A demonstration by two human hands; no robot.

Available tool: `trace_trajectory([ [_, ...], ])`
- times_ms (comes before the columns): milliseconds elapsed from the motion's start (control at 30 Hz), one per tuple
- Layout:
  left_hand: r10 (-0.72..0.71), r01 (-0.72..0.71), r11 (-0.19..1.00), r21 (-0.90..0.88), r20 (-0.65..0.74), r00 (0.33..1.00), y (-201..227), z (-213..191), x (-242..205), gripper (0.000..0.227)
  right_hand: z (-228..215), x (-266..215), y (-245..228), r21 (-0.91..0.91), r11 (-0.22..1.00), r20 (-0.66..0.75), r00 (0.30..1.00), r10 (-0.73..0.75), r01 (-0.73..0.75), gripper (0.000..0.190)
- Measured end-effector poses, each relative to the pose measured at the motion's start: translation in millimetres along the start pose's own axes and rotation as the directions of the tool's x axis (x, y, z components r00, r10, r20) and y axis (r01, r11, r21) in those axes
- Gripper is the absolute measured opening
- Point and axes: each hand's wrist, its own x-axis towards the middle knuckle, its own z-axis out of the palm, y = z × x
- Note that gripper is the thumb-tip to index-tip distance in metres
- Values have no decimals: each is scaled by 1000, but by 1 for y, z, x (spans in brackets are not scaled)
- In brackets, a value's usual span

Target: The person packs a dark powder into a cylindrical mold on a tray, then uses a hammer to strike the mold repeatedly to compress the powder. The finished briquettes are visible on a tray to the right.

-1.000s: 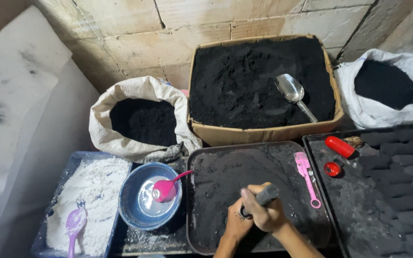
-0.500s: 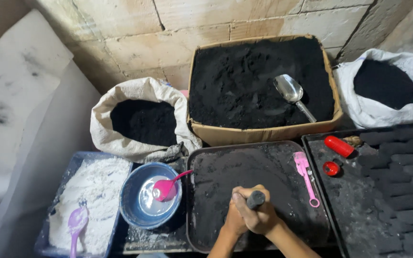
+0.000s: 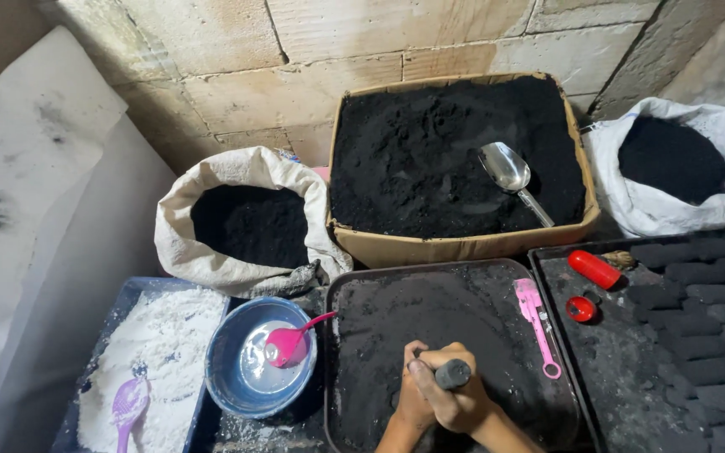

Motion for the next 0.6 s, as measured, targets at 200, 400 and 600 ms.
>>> trace_trajectory([
  [200, -54, 55, 995, -89, 8, 998, 7, 0, -1, 13, -1, 2, -12, 57, 998, 17, 999, 40, -41, 38],
  [400, -454, 469, 873, -135, 130, 882, 2, -6, -17, 13, 1, -5, -2, -43, 995, 12, 996, 87, -86, 45],
  [600, -629, 669, 721, -182, 235, 741, 28, -19, 0, 17, -8, 10, -29, -7, 980, -32, 980, 197, -198, 45],
])
